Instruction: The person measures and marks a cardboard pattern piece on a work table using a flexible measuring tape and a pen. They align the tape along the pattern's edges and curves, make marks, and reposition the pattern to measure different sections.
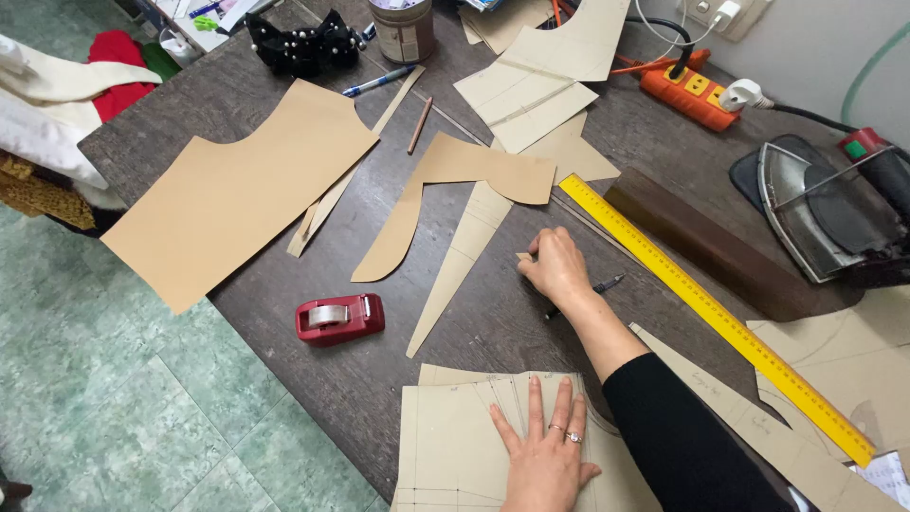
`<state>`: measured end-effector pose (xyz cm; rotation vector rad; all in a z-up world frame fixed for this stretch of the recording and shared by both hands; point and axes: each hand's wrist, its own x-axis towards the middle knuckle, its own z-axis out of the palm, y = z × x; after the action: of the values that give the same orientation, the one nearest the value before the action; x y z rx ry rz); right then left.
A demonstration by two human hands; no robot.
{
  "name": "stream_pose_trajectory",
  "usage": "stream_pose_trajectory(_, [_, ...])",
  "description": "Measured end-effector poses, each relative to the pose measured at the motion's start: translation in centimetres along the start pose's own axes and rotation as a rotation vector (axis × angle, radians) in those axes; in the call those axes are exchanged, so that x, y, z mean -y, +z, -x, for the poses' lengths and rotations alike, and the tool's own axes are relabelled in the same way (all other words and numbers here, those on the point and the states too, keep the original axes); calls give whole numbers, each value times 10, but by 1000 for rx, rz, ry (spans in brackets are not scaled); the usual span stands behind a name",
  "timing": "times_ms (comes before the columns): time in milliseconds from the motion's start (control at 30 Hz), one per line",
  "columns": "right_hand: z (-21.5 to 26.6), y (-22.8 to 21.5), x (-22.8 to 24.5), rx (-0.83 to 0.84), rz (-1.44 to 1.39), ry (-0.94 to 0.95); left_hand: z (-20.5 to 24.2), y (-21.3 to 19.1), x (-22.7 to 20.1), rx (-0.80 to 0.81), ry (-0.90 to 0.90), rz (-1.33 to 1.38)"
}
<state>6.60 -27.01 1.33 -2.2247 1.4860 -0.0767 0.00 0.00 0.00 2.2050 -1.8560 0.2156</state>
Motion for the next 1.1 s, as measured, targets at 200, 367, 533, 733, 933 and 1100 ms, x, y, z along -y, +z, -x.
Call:
stream_pose_trajectory(200, [4,-6,4,2,-16,6,1,1,0,39,5,45])
stream_pose_trajectory(367, [7,-21,8,105,-146,62,2,5,-2,27,4,17])
stream_pose_trajectory(533, [25,-76,27,81,-779,26,-1,-4,0,33,1,55])
stream_pose_trajectory(733, [100,-113,2,-27,-883,-83,-5,-17,3,148,22,116])
stream_pose_trajectory(933, [198,-107,-96,-43,-651,42,-11,-33,10,194,57,121])
stream_pose_trajectory(1100, [285,-106,-153,-184,-657,408,-12,-43,20,464,118,166])
